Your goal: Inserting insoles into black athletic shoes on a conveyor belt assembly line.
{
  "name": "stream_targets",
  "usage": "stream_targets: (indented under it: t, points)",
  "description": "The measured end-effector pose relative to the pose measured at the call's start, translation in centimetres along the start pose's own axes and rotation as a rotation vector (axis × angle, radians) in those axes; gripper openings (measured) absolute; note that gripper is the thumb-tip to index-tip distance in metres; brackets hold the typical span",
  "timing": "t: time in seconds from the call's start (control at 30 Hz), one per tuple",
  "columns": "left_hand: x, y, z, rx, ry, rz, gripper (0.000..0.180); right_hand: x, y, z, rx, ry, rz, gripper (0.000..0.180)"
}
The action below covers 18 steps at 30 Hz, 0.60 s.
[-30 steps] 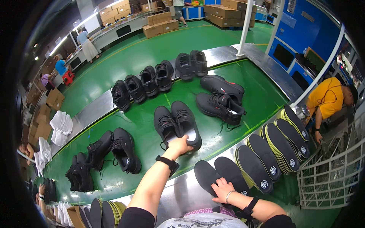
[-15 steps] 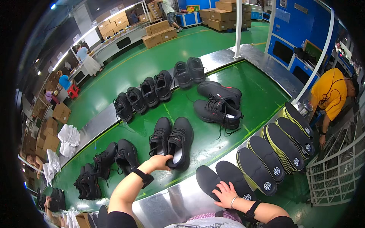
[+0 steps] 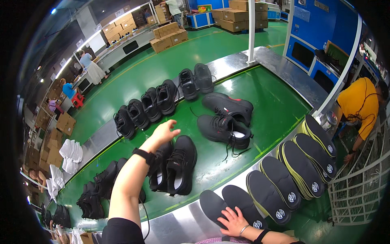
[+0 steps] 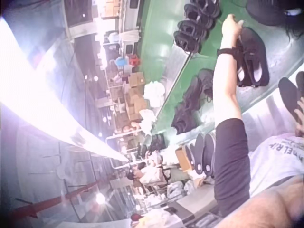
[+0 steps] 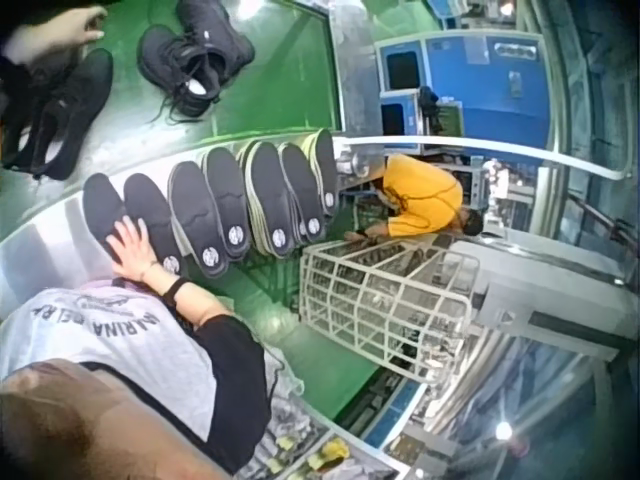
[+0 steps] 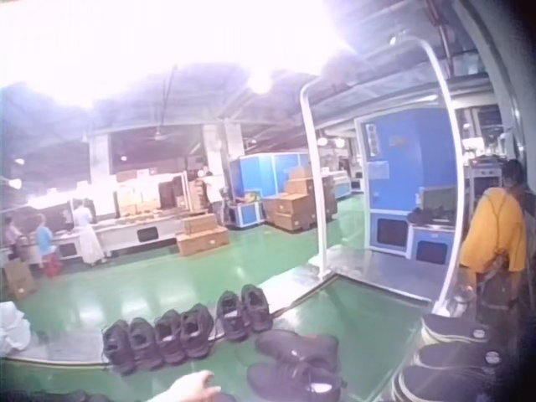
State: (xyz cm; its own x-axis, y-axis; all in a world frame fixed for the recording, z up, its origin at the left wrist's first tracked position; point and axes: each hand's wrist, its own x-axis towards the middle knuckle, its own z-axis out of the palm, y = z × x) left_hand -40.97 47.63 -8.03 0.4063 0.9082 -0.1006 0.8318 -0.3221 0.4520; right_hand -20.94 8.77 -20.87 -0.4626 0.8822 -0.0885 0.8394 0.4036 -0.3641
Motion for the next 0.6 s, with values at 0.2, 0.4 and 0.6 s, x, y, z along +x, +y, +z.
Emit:
stream_targets:
  t: [0.2, 0.4, 0.6]
  points:
    - [8.0, 2.9, 1.5, 0.228, 0.179, -0.087, 0.060, -0.2, 0.4, 0.5, 0.089, 0.013, -0.023, 0.052]
    - [15.4, 4.1, 4.0, 0.357, 0.274, -0.093, 0.067, -0.5, 1.4, 2.3, 0.193, 0.281, -0.101, 0.042]
    - [21.6, 5.0, 3.9, 0.454, 0.278, -0.132, 0.072, -0.9, 1.3, 3.4, 0.145, 0.242, -0.097, 0.042]
